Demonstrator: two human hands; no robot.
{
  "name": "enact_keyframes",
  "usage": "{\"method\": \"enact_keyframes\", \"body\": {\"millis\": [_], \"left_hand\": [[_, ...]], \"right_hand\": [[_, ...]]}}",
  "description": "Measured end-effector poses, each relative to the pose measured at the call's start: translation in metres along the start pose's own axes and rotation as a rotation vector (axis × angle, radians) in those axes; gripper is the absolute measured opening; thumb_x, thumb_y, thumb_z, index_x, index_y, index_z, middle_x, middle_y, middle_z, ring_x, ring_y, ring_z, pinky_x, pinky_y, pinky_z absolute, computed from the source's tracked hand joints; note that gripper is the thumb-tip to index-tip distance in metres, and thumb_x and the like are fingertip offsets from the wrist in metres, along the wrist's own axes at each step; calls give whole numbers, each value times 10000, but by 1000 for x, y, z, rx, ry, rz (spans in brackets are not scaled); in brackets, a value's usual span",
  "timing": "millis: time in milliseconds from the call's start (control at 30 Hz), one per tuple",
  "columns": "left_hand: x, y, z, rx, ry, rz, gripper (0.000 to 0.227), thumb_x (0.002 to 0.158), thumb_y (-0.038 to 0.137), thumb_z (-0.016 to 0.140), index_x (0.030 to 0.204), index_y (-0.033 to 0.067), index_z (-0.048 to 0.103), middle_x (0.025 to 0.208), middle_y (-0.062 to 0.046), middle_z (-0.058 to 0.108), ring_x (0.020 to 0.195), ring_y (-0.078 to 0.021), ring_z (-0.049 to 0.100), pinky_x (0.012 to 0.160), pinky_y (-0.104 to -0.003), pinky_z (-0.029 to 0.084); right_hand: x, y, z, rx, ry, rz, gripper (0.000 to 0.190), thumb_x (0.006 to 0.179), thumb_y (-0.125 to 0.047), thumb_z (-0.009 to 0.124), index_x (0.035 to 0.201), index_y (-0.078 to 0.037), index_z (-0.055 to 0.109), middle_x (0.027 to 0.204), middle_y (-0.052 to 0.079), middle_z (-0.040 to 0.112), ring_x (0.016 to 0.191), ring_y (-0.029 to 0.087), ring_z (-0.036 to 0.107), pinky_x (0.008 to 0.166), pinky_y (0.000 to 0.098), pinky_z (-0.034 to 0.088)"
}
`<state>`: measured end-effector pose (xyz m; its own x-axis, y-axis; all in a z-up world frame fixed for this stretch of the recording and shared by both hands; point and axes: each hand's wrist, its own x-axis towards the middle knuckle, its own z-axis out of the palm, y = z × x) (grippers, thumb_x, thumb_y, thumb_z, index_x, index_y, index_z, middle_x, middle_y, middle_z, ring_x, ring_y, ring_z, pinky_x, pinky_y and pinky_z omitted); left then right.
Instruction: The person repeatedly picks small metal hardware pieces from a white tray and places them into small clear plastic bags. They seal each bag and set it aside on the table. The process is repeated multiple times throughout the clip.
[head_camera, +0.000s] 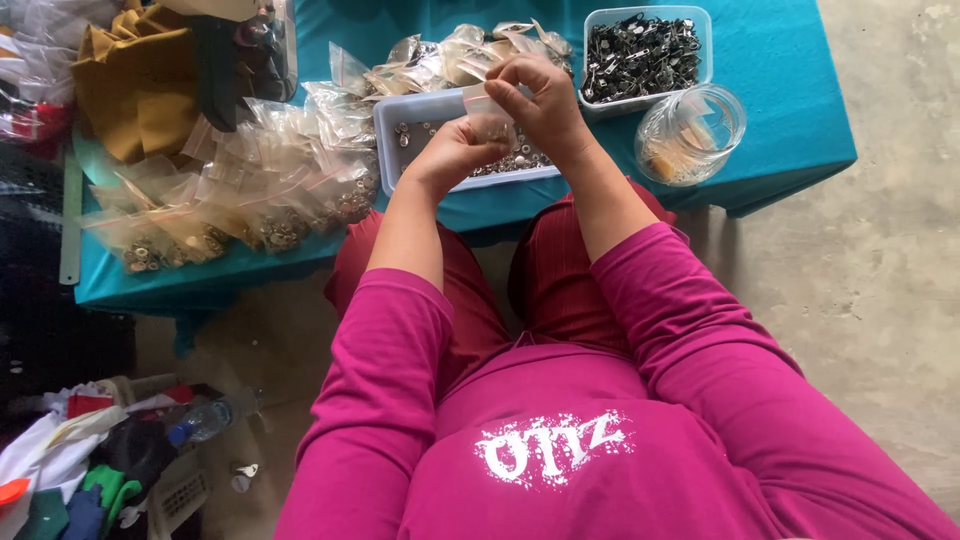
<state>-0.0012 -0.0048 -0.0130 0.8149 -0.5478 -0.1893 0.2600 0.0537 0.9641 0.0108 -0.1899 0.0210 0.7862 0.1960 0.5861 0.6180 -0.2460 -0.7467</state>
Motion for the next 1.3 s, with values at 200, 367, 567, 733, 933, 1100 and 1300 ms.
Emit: {"method": "enact_keyframes", "body": {"millis": [200,367,567,733,933,1100,1300], "left_hand": [[3,0,5,-54,53,222,253,949,284,717,1022,53,791,1106,-55,776,1006,-128,716,960,-308,611],[11,-22,5,109,259,201,159,924,188,698,937,65,799,876,-22,779,821,-106,730,783,-272,627],[-14,-24,-1,131,452,335,197,903,276,719,885,105,814,813,54,764,788,-30,654,731,-230,551],[-81,24,-20,-34,650,265,245,822,341,768,961,151,832,959,-104,804,718,-196,721,535,-285,606],[-184,27,-88,222,913,242,163,962,175,654,1034,99,779,913,-49,799,881,-160,777,888,-297,671],[-228,-26,-141,173,1177,86,179,964,182,674,1045,138,827,690,91,540,615,-54,419,582,-242,394],[-188,-131,-183,418,1162,16,135,799,233,746,864,290,849,866,51,783,891,-173,747,816,-337,589]], "right_hand": [[-16,10,-6,28,-1,82,190,1048,-203,699,940,-46,695,1011,135,719,1020,248,704,892,367,555],[-41,13,-4,-62,62,132,160,1039,-184,695,1129,-52,681,1101,110,690,1012,238,683,904,340,523],[-88,-22,-12,-105,-38,150,253,1066,-122,660,1286,0,630,1211,174,633,1046,261,668,872,347,564],[-124,-53,-29,-205,-158,121,344,1063,-75,639,1386,13,562,1298,210,560,1143,302,586,923,394,544],[-147,-68,-47,-299,-170,87,325,1003,41,659,1324,47,610,1346,248,592,1240,330,580,930,384,559],[-150,-63,-61,-349,-157,94,342,997,89,654,1336,78,613,1340,265,588,1221,337,593,915,374,561],[-168,-19,-83,-466,-99,-29,378,941,76,754,1313,65,686,1294,257,623,1082,380,649,808,398,601]]}}
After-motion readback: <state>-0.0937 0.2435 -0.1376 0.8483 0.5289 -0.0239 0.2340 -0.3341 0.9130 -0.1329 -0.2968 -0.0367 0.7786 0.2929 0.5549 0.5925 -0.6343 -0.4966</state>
